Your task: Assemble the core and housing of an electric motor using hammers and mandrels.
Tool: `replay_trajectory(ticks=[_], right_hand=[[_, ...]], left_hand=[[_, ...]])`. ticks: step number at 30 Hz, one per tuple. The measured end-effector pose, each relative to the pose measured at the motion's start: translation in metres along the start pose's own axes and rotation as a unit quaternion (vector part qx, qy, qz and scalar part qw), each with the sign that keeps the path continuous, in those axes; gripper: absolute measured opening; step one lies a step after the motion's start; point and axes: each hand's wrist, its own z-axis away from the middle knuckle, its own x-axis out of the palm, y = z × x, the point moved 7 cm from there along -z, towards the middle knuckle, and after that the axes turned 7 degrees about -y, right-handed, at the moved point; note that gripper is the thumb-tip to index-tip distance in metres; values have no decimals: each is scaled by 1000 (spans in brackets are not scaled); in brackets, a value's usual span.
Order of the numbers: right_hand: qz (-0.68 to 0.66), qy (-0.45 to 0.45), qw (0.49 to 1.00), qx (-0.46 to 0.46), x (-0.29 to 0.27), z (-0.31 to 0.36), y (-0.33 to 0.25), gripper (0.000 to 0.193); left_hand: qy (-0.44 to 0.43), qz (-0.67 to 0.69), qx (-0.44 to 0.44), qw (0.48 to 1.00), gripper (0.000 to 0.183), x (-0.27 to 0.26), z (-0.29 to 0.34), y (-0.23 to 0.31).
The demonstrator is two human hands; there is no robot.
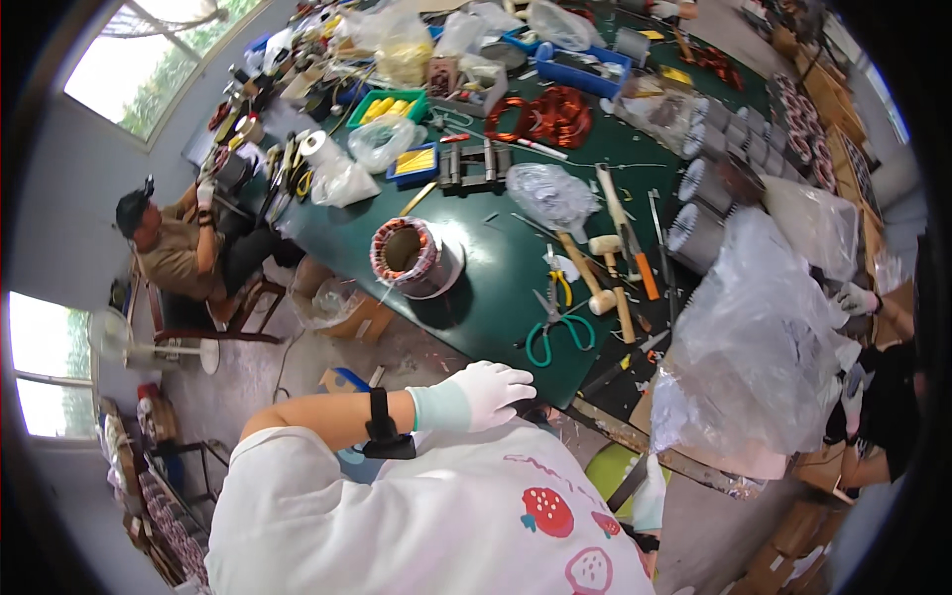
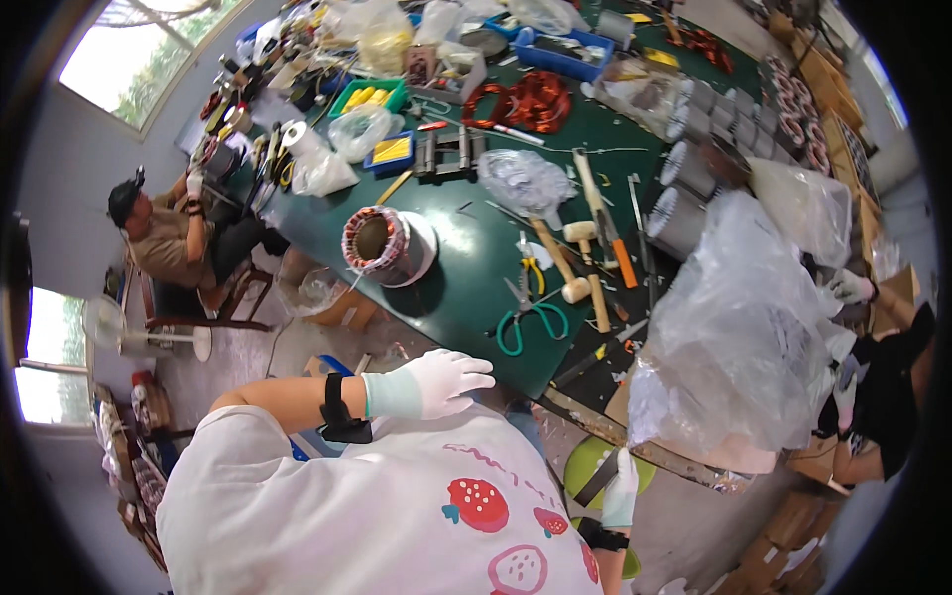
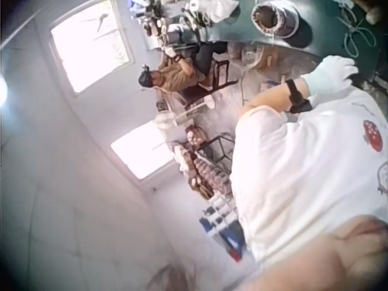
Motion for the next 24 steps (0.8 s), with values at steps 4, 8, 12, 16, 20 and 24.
replay_trajectory(ticks=[4,8,12,16,20,24], right_hand=[[39,-24,998,-37,57,-21,-15,38],[20,-25,999,-20,154,-19,-21,37],[6,-92,995,24,238,-15,-1,36],[58,-143,988,4,286,-15,-1,34],[97,-148,984,1,299,-17,-1,35],[132,-159,978,4,298,-28,8,35]], left_hand=[[41,39,-16,998,45,-4,48,-44],[89,53,-4,995,41,-20,93,-89],[209,55,94,972,31,-61,122,-125],[331,61,5,942,30,-127,173,-159],[322,52,-110,939,28,-140,215,-190],[318,90,-135,934,26,-107,239,-179]])
